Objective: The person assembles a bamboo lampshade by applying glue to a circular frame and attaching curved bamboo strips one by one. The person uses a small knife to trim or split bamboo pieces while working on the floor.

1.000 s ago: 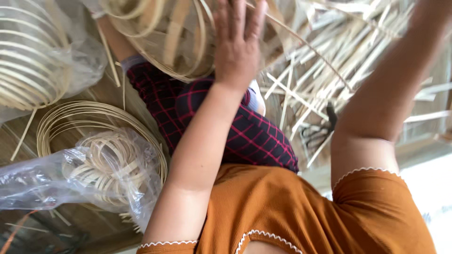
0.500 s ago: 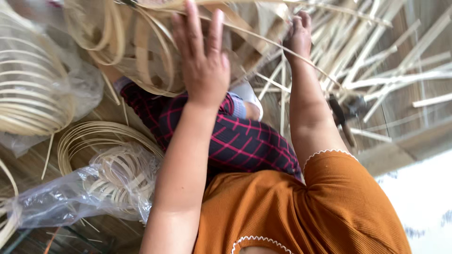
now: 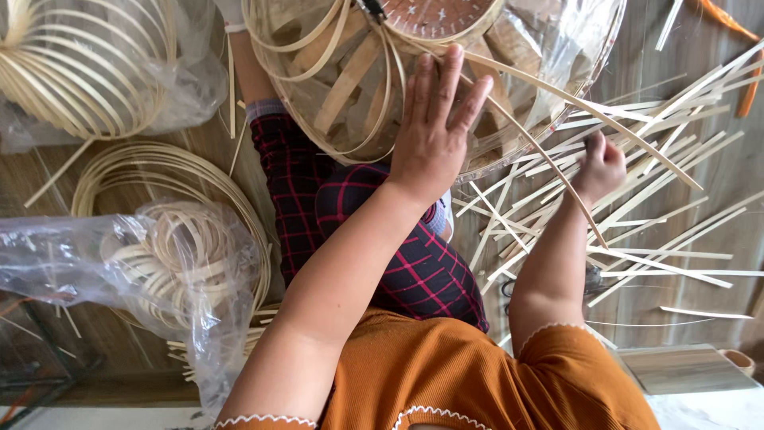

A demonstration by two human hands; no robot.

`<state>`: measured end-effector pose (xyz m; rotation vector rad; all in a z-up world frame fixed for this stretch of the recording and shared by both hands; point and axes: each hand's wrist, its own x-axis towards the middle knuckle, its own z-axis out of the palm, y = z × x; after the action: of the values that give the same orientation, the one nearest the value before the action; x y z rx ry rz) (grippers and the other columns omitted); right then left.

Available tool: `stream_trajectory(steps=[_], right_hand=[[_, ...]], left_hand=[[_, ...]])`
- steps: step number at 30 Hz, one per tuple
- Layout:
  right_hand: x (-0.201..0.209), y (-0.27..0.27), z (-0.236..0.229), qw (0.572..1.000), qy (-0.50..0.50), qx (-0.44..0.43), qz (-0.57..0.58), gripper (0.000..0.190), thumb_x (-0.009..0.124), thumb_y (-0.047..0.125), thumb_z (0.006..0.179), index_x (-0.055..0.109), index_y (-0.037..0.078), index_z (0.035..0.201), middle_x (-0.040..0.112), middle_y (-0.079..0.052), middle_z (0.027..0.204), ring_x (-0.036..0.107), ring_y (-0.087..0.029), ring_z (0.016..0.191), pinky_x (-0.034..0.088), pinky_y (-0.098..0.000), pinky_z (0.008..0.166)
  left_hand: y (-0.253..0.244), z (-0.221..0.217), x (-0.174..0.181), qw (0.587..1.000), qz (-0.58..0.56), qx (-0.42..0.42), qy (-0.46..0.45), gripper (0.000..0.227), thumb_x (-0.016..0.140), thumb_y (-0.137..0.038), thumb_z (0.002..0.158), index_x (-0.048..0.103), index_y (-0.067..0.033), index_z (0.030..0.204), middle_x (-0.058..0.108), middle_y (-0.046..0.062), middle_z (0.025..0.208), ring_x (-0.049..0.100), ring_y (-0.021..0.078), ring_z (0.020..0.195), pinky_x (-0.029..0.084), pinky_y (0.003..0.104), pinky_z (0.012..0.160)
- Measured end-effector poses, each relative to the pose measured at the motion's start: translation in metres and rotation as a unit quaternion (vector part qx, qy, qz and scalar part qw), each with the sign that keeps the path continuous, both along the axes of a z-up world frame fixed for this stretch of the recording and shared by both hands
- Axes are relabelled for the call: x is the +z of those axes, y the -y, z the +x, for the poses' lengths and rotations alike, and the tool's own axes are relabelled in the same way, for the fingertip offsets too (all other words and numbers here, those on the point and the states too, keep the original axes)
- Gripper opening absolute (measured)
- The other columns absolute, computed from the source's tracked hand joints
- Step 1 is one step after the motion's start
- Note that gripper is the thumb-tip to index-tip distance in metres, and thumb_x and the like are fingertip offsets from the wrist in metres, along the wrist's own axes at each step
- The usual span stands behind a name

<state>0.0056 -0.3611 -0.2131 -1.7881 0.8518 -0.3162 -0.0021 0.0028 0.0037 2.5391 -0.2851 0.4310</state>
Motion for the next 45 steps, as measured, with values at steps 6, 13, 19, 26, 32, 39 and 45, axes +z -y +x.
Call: stream_trajectory(steps=[6, 13, 19, 26, 32, 39, 45], right_hand=[[0.094, 0.06, -0.07, 0.957, 0.26, -0.08, 0.106, 0.026, 0.079, 0.004, 0.093, 0.066, 0.002, 0.115, 0.073, -0.014, 0.102, 0.068, -0.015, 0.072, 0.056, -0.0242, 0.058], [0.259, 0.0, -0.006, 0.948, 0.269, 0.169, 0.034, 0.025, 0.07, -0.004, 0.108, 0.07, -0.002, 0.133, 0.072, -0.013, 0.108, 0.07, -0.02, 0.09, 0.061, -0.0275, 0.076], [0.307, -0.199, 0.075, 0.79, 0.242, 0.506, -0.248, 0.028, 0.087, -0.009, 0.089, 0.072, -0.002, 0.112, 0.073, -0.011, 0.112, 0.072, -0.017, 0.097, 0.059, -0.03, 0.088], [0.326, -0.289, 0.106, 0.677, 0.22, 0.608, -0.35, 0.021, 0.088, 0.002, 0.083, 0.078, 0.003, 0.102, 0.074, -0.008, 0.1, 0.071, -0.019, 0.081, 0.057, -0.0326, 0.074], [0.32, -0.295, 0.109, 0.674, 0.178, 0.607, -0.383, 0.019, 0.087, 0.006, 0.081, 0.081, 0.007, 0.099, 0.073, -0.008, 0.097, 0.071, -0.022, 0.077, 0.056, -0.0375, 0.072], [0.318, -0.306, 0.106, 0.657, 0.152, 0.587, -0.449, 0.023, 0.088, 0.009, 0.081, 0.073, 0.005, 0.098, 0.07, -0.01, 0.098, 0.068, -0.028, 0.08, 0.053, -0.0429, 0.072], [0.317, -0.302, 0.086, 0.673, 0.196, 0.572, -0.426, 0.041, 0.085, 0.007, 0.086, 0.066, 0.006, 0.121, 0.068, -0.01, 0.114, 0.068, -0.025, 0.093, 0.053, -0.0432, 0.081]], left_hand=[[0.003, -0.001, -0.004, 1.0, -0.02, 0.0, 0.01, 0.082, 0.055, -0.002, 0.106, 0.012, -0.0343, 0.168, -0.006, 0.008, 0.177, 0.007, 0.044, 0.159, 0.015, 0.057, 0.133], [0.007, 0.002, -0.017, 1.0, 0.014, 0.006, 0.002, 0.077, 0.053, 0.0, 0.104, 0.021, -0.0308, 0.167, -0.004, 0.011, 0.175, 0.008, 0.0461, 0.161, 0.016, 0.057, 0.136], [0.007, 0.003, -0.002, 0.999, 0.009, -0.001, -0.035, 0.066, 0.052, -0.007, 0.103, 0.031, -0.0249, 0.164, 0.005, 0.017, 0.172, 0.005, 0.0482, 0.16, 0.015, 0.058, 0.134], [-0.001, 0.003, 0.027, 0.984, 0.132, -0.027, -0.117, 0.051, 0.037, -0.031, 0.103, 0.052, -0.0216, 0.15, 0.028, 0.02, 0.164, 0.01, 0.0479, 0.153, 0.007, 0.06, 0.126], [-0.002, 0.001, 0.029, 0.978, 0.112, -0.061, -0.163, 0.049, 0.035, -0.033, 0.109, 0.05, -0.0202, 0.154, 0.033, 0.017, 0.163, 0.009, 0.0489, 0.157, 0.006, 0.06, 0.13], [0.003, 0.004, 0.02, 0.983, 0.114, -0.034, -0.142, 0.051, 0.038, -0.033, 0.105, 0.05, -0.0209, 0.153, 0.023, 0.02, 0.165, 0.016, 0.0491, 0.154, 0.008, 0.057, 0.128], [0.005, 0.005, 0.011, 0.992, 0.062, -0.016, -0.111, 0.052, 0.036, -0.034, 0.106, 0.05, -0.0143, 0.152, 0.02, 0.021, 0.164, 0.02, 0.0455, 0.152, 0.009, 0.055, 0.129]])
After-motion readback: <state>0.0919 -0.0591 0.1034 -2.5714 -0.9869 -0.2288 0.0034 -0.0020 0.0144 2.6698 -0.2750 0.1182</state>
